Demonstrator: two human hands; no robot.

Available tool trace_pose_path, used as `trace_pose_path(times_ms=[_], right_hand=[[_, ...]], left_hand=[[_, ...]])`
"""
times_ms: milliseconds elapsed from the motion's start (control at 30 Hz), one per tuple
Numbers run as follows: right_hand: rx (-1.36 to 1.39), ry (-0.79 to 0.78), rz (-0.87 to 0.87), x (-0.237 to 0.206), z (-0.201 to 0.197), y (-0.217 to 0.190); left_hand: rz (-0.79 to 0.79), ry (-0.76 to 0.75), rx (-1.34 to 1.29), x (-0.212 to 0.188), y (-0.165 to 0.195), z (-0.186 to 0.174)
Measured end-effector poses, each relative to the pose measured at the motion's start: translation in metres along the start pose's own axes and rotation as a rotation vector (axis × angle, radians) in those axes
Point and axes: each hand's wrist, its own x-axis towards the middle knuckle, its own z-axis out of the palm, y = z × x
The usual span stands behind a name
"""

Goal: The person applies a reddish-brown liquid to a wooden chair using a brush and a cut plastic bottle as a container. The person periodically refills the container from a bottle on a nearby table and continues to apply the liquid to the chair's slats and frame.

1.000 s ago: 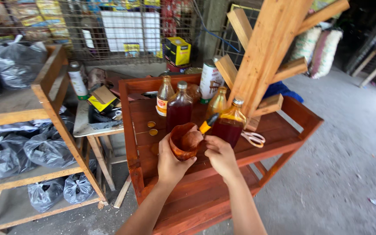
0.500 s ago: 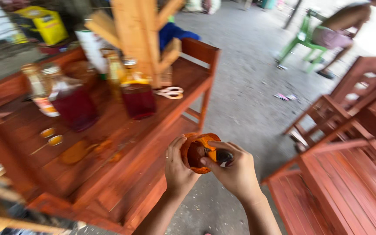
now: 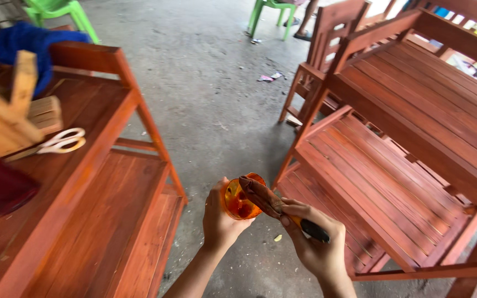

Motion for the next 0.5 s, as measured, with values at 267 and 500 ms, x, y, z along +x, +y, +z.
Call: trace_pose_path(times_ms=[267, 500], right_hand=[[-0.279, 0.248, -0.095, -0.012, -0.028, 0.064], [-0.542, 0.337, -0.016, -0.019, -0.041, 0.113]], left_hand=[[-0.065, -0.151, -0.094, 0.011, 0.005, 0.091], [-0.047, -0.421, 0.013, 0.027, -0.001, 0.161]])
